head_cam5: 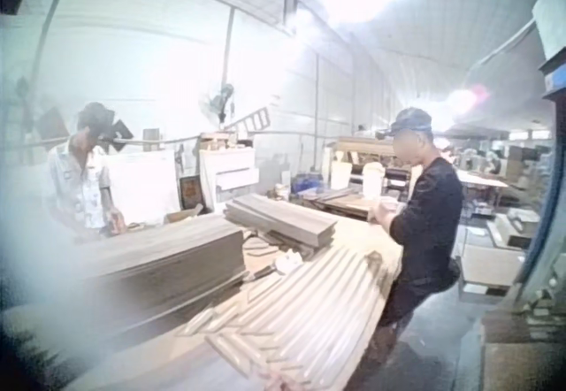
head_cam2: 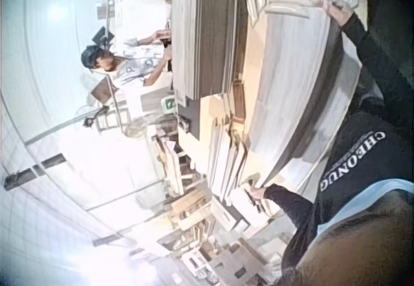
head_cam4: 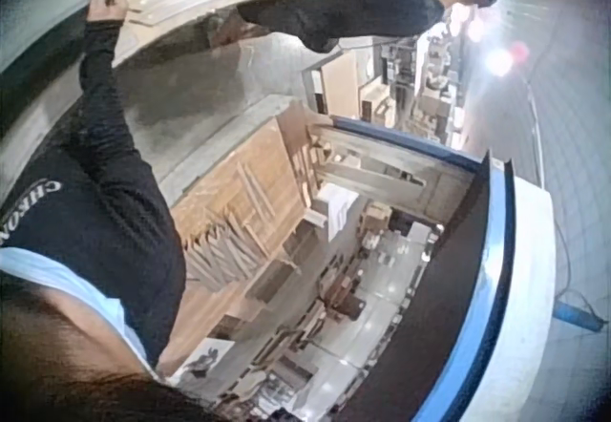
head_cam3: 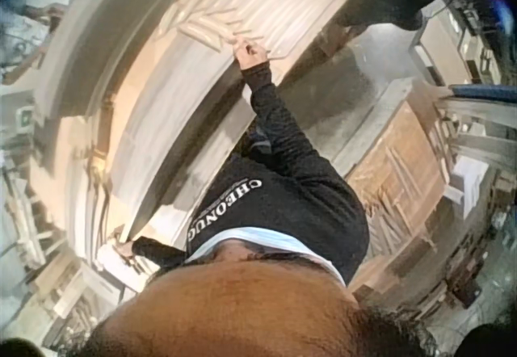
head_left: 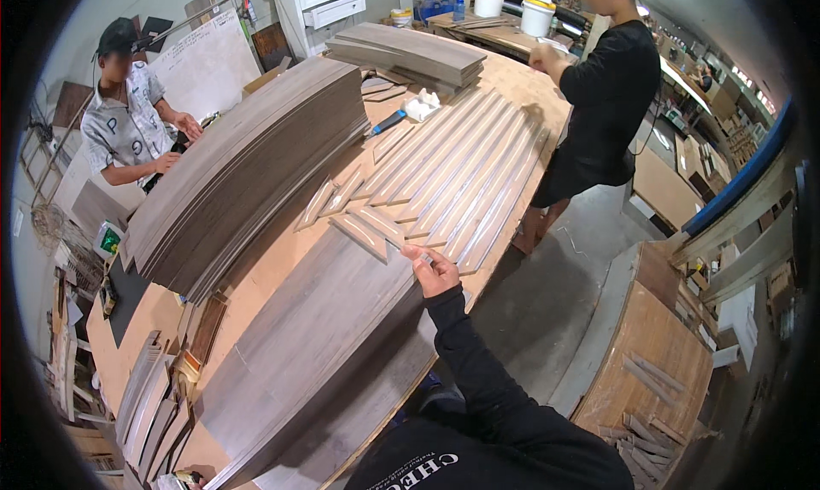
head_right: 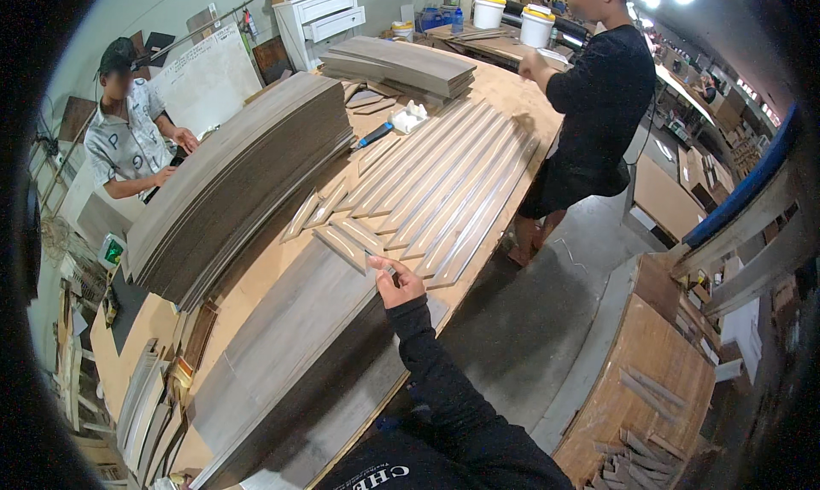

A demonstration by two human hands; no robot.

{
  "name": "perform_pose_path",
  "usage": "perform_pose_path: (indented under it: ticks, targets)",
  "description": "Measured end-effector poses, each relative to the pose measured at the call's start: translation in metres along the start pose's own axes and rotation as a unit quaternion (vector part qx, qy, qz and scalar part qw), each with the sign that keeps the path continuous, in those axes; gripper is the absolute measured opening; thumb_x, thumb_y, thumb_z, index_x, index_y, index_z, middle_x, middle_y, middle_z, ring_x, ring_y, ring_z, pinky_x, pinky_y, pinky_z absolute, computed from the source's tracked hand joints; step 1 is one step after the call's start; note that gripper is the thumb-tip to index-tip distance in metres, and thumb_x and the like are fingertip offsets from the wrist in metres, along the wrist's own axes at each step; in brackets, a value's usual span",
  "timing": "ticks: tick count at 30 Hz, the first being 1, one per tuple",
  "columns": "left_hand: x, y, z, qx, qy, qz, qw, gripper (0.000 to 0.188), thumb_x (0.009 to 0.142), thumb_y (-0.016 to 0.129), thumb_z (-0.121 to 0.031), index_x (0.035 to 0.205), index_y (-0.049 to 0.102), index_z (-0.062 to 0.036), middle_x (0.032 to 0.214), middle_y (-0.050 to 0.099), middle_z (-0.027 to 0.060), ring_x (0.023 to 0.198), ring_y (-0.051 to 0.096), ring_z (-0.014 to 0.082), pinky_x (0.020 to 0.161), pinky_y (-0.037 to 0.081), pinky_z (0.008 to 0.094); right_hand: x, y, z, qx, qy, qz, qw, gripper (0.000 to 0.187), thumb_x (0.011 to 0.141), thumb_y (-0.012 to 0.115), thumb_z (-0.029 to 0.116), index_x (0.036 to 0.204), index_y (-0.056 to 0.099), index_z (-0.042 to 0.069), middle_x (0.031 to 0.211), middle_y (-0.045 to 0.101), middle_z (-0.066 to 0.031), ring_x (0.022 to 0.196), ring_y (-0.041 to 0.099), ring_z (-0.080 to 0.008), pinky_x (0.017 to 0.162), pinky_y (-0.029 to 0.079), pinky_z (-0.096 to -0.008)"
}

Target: The person aligns wooden trim pieces onto wooden panels and fastens them together using a nail gun.

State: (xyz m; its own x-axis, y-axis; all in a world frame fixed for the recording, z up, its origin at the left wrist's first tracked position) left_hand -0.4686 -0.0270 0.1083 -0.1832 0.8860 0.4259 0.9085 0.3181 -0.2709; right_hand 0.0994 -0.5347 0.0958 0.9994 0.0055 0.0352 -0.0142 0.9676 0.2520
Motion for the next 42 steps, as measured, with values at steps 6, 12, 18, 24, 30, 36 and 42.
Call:
perform_pose_path:
  ticks: [6, 12, 18, 24, 30, 36, 42]
  targets:
    - [-0.001, -0.003, 0.011, -0.002, -0.03, -0.029, 0.999, 0.028, 0.08, 0.048, -0.022, 0.094, 0.061, -0.0012, 0.081, 0.06, 0.0153, 0.081, 0.055, 0.0265, 0.076, 0.044, 0.0385, 0.002, -0.003, 0.003, -0.027, -0.082, -0.013, 0.996, 0.021, 0.081, 0.051, 0.005, 0.1, 0.059, 0.002, 0.088, 0.061, -0.0003, 0.068, 0.046, -0.0019, 0.061, 0.039, -0.0182]
    - [-0.015, -0.025, 0.012, -0.033, -0.089, -0.105, 0.99, 0.029, 0.082, 0.048, -0.023, 0.095, 0.061, -0.0012, 0.083, 0.061, 0.0153, 0.084, 0.055, 0.0268, 0.079, 0.043, 0.038, -0.018, -0.006, 0.013, 0.046, -0.165, -0.089, 0.981, 0.025, 0.079, 0.059, 0.005, 0.103, 0.052, 0.001, 0.098, 0.058, -0.0047, 0.075, 0.048, -0.0054, 0.067, 0.041, -0.0186]
    - [-0.014, -0.008, 0.03, -0.072, -0.105, -0.068, 0.989, 0.034, 0.083, 0.051, -0.027, 0.099, 0.06, 0.0016, 0.093, 0.061, 0.0166, 0.091, 0.055, 0.0268, 0.082, 0.043, 0.0364, -0.021, -0.014, 0.005, 0.077, -0.183, -0.105, 0.974, 0.027, 0.079, 0.06, 0.007, 0.104, 0.053, 0.0, 0.096, 0.06, -0.0068, 0.074, 0.049, -0.0052, 0.066, 0.04, -0.0176]
    - [-0.051, 0.092, 0.034, -0.111, 0.024, 0.051, 0.992, 0.035, 0.08, 0.05, -0.028, 0.096, 0.06, 0.0008, 0.088, 0.06, 0.0136, 0.084, 0.055, 0.0243, 0.075, 0.044, 0.0348, -0.022, -0.021, 0.002, 0.08, -0.136, -0.107, 0.982, 0.028, 0.079, 0.059, 0.005, 0.105, 0.051, -0.003, 0.098, 0.056, -0.0071, 0.085, 0.051, -0.0112, 0.078, 0.041, -0.0239]
    - [-0.076, 0.12, 0.043, -0.086, 0.153, 0.087, 0.981, 0.035, 0.077, 0.05, -0.03, 0.092, 0.06, 0.0001, 0.083, 0.06, 0.0106, 0.076, 0.054, 0.0219, 0.068, 0.044, 0.0332, -0.022, 0.008, -0.041, -0.069, -0.084, -0.129, 0.986, 0.029, 0.076, 0.058, 0.004, 0.104, 0.051, -0.003, 0.098, 0.057, -0.0065, 0.088, 0.052, -0.0135, 0.082, 0.04, -0.026]
    - [-0.027, 0.004, 0.031, -0.291, -0.13, 0.024, 0.948, 0.039, 0.082, 0.042, -0.033, 0.089, 0.062, -0.0002, 0.085, 0.06, 0.0099, 0.081, 0.054, 0.0191, 0.071, 0.042, 0.0316, 0.031, -0.082, -0.047, -0.01, -0.153, -0.058, 0.986, 0.023, 0.087, 0.043, 0.012, 0.106, 0.053, 0.002, 0.101, 0.058, -0.0105, 0.092, 0.055, -0.0184, 0.079, 0.046, -0.0318]
    - [-0.057, -0.005, 0.022, -0.331, -0.179, 0.045, 0.925, 0.068, 0.089, 0.025, -0.053, 0.121, 0.04, 0.0046, 0.114, 0.052, 0.0166, 0.109, 0.047, 0.0248, 0.094, 0.035, 0.0357, 0.033, -0.067, -0.063, 0.031, -0.139, -0.051, 0.988, 0.035, 0.092, 0.041, 0.02, 0.116, 0.042, -0.007, 0.115, 0.051, -0.0198, 0.103, 0.051, -0.0265, 0.086, 0.043, -0.0362]
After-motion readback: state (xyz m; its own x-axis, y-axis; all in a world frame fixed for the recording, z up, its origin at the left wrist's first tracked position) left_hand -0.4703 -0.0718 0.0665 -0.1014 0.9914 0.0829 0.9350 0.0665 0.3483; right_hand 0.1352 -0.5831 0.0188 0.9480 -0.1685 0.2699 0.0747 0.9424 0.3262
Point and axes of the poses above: each hand's wrist, its own x-axis towards the middle knuckle, its own y-axis out of the palm, z = x × y, the point moved 9 cm from there along x, towards the middle knuckle
